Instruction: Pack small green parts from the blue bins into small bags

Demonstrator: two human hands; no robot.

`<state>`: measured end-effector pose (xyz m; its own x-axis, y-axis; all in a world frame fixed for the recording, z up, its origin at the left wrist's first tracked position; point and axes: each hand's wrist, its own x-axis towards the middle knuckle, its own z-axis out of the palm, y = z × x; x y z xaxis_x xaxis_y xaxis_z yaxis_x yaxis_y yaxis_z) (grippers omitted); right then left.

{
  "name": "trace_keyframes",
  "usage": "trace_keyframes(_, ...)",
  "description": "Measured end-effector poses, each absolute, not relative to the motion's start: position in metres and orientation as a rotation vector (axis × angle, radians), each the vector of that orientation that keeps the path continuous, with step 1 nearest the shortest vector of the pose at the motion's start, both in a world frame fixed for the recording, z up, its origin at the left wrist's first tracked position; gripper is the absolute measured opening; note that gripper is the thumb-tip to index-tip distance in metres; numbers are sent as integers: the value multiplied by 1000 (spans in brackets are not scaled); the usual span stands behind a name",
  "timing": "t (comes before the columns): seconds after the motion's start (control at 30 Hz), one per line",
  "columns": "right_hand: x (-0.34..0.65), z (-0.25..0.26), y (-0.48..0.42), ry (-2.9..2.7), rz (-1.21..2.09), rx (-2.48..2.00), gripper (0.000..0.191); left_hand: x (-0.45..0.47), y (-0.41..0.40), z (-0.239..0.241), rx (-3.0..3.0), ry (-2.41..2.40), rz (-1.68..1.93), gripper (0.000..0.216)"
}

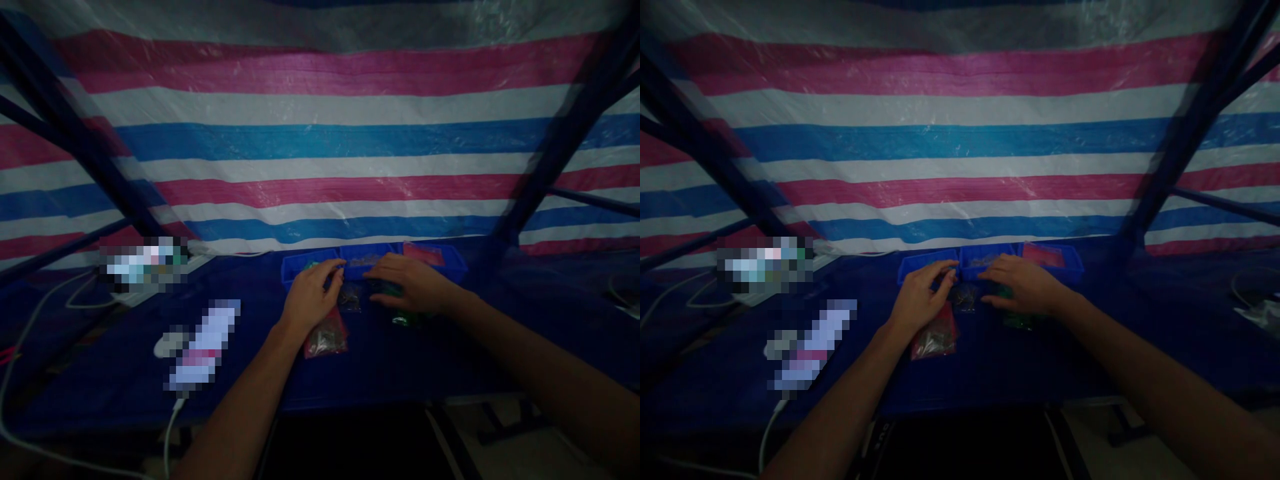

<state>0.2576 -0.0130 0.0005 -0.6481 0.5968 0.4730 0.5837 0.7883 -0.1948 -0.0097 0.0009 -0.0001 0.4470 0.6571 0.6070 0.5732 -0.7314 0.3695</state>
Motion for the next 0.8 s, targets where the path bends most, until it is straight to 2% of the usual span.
trace_keyframes(0.17, 235, -9, -22, -2542, 75, -685, 54, -9, 1, -1, 2603, 1094, 1147, 28)
trace_keyframes(0.53, 230, -23, -16, -2637, -53, -758, 28, -7, 2, -4, 2608, 1063, 1101, 30)
trace_keyframes(0.8, 236, -17, -16, -2291, 121, -998, 20, -6, -2, -4, 2696, 948, 1103, 28)
